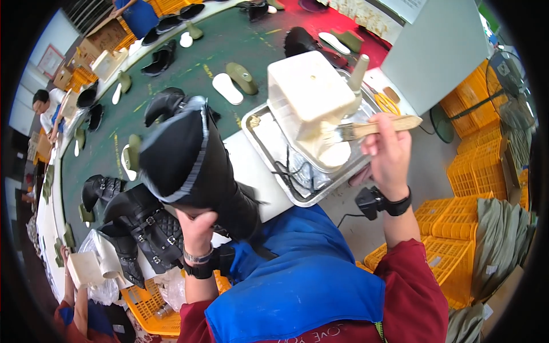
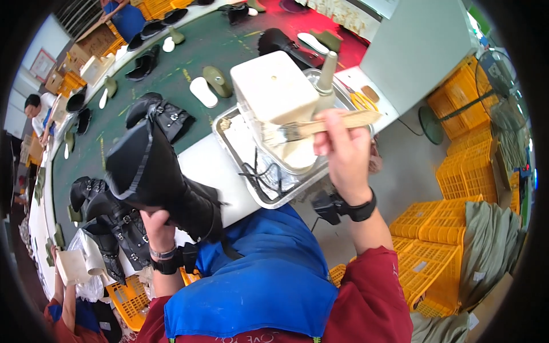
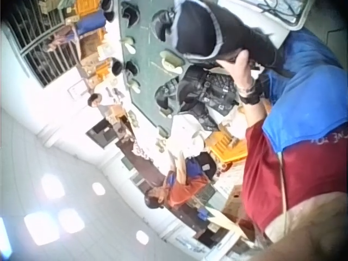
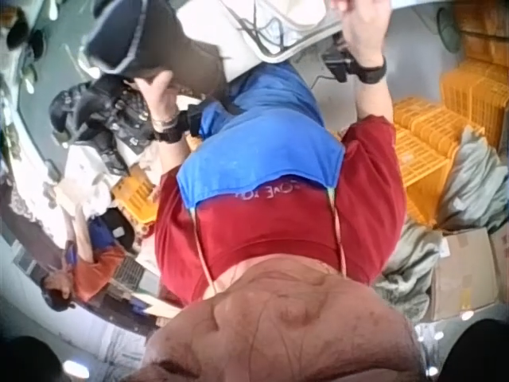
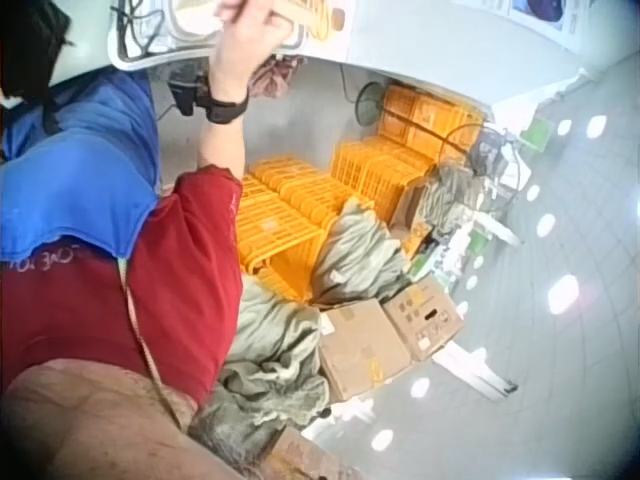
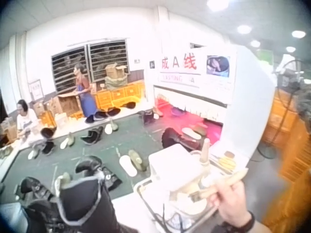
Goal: The recorder uses a brush to apply white adhesive/glue to the upper edges and inside seams of several black boots at a factory workstation.
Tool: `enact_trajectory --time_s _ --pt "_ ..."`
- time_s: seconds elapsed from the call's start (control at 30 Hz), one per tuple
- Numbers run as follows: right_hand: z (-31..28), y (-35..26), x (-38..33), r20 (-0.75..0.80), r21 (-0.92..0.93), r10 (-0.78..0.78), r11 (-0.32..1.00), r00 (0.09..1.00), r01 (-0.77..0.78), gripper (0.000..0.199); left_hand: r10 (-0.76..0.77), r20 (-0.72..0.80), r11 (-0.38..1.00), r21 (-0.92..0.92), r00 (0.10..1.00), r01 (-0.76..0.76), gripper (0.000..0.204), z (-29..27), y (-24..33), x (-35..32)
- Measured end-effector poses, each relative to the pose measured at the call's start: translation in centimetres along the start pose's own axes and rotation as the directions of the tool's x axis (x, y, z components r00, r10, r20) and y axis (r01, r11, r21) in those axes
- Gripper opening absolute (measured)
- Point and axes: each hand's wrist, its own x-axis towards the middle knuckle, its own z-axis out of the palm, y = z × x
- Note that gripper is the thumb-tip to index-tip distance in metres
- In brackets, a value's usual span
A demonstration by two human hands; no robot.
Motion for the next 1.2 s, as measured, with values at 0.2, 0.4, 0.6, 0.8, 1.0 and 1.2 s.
enact_trajectory --time_s 0.2,0.4,0.6,0.8,1.0,1.2 --pt "-1.6 0.0 0.1 -0.058 0.007 0.045 0.999 0.997 -0.044 0.022 -0.213 0.251 0.684 -0.652 0.944 0.327 0.077 0.7 -1.5 0.7" --pt "-1.8 -0.7 0.4 -0.073 -0.066 0.037 0.997 0.997 -0.042 0.023 -0.243 0.163 0.806 -0.515 0.956 0.292 0.07 -0.7 -2.2 1.5" --pt "-2.5 -2.7 1.8 -0.021 -0.24 -0.01 0.971 1.0 0.005 0.022 -0.254 0.378 0.958 -0.029 0.89 0.286 0.105 -0.1 -0.7 1.2" --pt "-0.4 -4.8 2.8 0.281 -0.387 0.094 0.922 0.955 0.023 0.019 -0.414 0.463 0.879 -0.02 0.784 0.476 0.106 -1.7 -2.7 0.4" --pt "3.9 -4.4 2.8 0.685 -0.303 -0.056 0.885 0.726 0.354 0.013 -0.481 0.557 0.834 0.053 0.677 0.549 0.1 0.3 -2.5 1.0" --pt "5.1 -4.4 2.7 0.854 -0.343 0.104 0.849 0.51 0.402 0.01 -0.597 0.601 0.749 0.178 0.532 0.638 0.104 2.8 0.2 1.4"
